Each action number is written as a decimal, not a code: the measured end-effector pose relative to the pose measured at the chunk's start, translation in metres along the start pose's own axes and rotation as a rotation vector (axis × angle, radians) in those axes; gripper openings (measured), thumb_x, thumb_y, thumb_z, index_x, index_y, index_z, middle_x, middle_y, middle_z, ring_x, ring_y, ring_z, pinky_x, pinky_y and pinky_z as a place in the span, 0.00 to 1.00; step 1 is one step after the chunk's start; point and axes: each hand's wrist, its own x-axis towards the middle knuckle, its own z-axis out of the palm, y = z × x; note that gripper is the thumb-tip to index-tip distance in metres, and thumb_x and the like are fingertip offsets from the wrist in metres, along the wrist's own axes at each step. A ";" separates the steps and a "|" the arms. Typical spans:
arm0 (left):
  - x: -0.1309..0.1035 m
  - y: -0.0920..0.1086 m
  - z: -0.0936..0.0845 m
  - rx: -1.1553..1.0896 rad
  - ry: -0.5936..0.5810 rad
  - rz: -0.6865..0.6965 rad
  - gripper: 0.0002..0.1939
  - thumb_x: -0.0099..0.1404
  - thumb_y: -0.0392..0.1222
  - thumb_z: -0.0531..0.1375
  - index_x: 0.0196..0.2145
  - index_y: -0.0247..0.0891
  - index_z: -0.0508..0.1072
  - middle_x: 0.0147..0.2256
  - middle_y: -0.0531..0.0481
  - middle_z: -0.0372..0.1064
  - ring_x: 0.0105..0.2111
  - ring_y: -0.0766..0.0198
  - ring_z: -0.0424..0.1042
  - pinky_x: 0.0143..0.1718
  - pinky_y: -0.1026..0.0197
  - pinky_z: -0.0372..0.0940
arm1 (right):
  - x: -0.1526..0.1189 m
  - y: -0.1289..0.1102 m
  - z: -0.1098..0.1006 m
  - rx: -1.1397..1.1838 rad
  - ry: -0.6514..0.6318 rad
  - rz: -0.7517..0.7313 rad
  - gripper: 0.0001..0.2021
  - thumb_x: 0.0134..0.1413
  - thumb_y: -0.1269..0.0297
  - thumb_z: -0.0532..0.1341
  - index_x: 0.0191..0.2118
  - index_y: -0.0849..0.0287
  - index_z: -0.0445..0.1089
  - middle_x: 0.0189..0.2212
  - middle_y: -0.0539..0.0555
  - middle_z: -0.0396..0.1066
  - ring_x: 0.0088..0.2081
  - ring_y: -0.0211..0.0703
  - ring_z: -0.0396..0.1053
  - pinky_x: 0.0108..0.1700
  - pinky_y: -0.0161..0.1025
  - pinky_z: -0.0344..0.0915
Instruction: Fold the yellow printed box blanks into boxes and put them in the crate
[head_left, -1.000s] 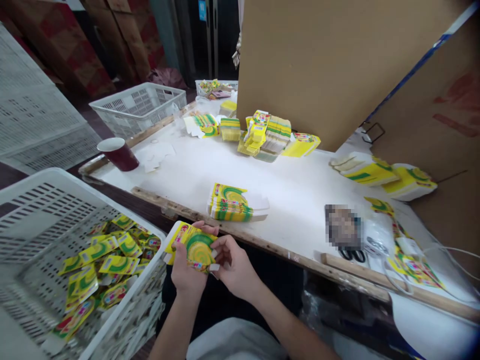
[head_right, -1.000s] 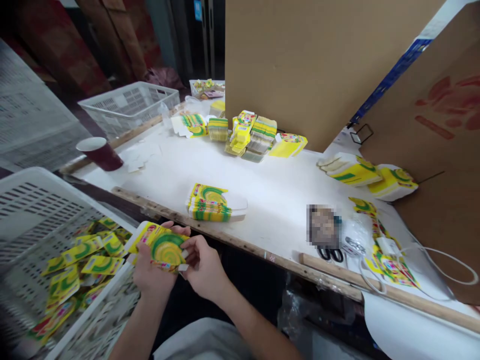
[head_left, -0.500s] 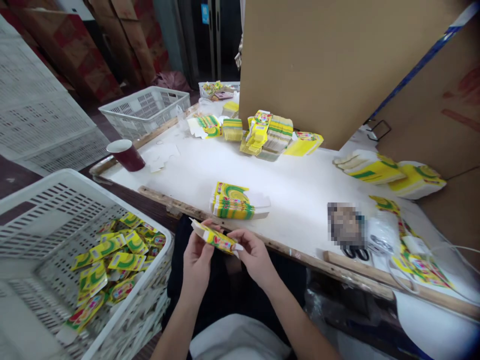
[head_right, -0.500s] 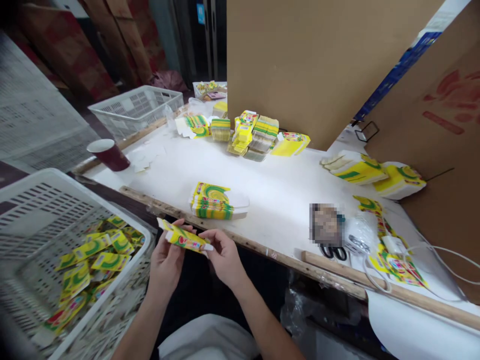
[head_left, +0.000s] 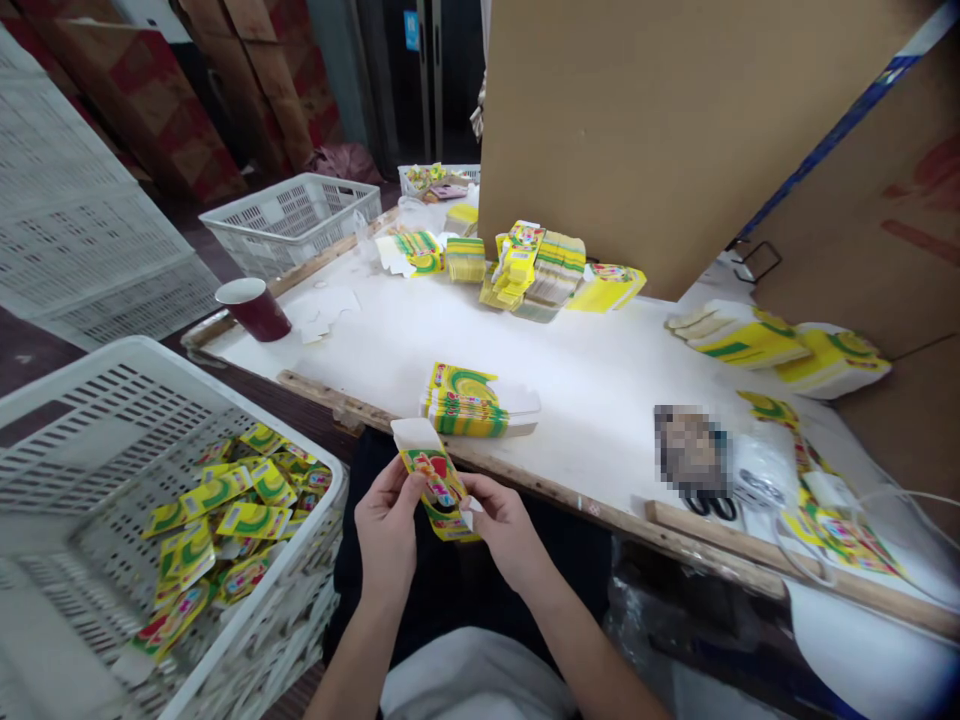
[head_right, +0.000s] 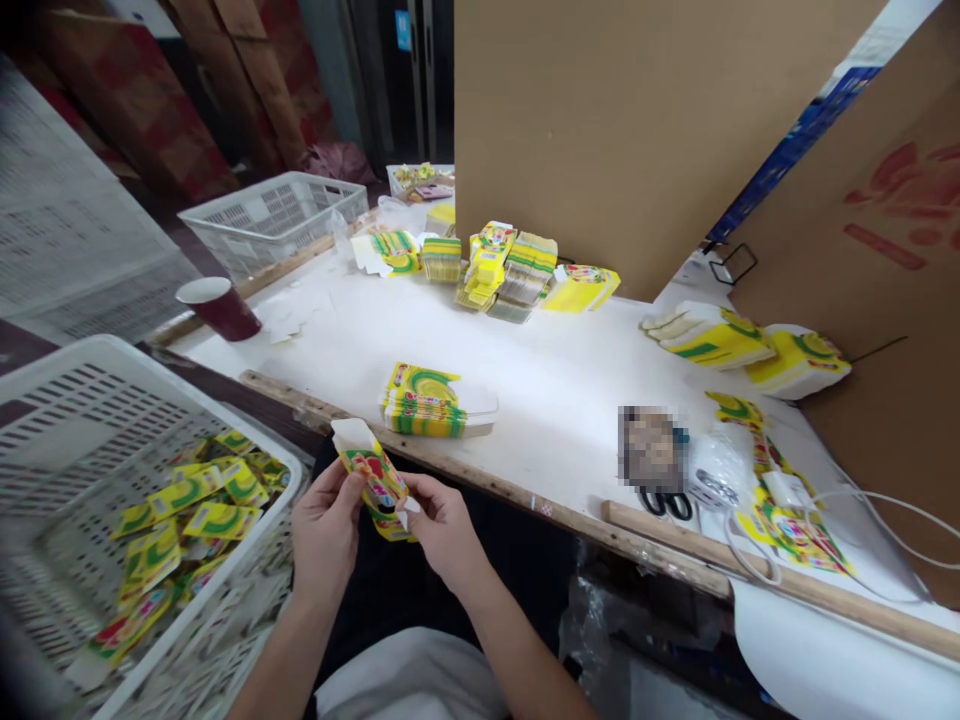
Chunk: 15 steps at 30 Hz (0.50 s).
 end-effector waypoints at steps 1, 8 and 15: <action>0.000 -0.001 0.000 -0.007 0.002 -0.009 0.22 0.53 0.43 0.66 0.46 0.35 0.73 0.40 0.46 0.76 0.38 0.61 0.74 0.39 0.64 0.68 | 0.000 0.001 0.000 0.038 0.013 0.009 0.14 0.43 0.58 0.67 0.39 0.54 0.76 0.34 0.50 0.77 0.35 0.43 0.73 0.43 0.42 0.68; -0.003 -0.007 0.002 -0.025 -0.008 -0.056 0.18 0.54 0.46 0.65 0.40 0.34 0.76 0.33 0.48 0.76 0.30 0.64 0.74 0.32 0.65 0.68 | 0.010 0.014 -0.002 0.116 0.183 0.019 0.10 0.36 0.62 0.69 0.30 0.56 0.78 0.23 0.49 0.75 0.26 0.41 0.70 0.35 0.41 0.68; 0.000 -0.002 0.005 -0.183 -0.023 -0.059 0.11 0.53 0.44 0.66 0.33 0.36 0.75 0.30 0.53 0.74 0.28 0.69 0.73 0.31 0.69 0.67 | 0.010 0.011 -0.004 -0.063 0.193 -0.092 0.07 0.39 0.70 0.65 0.29 0.54 0.79 0.23 0.47 0.71 0.27 0.37 0.66 0.32 0.35 0.64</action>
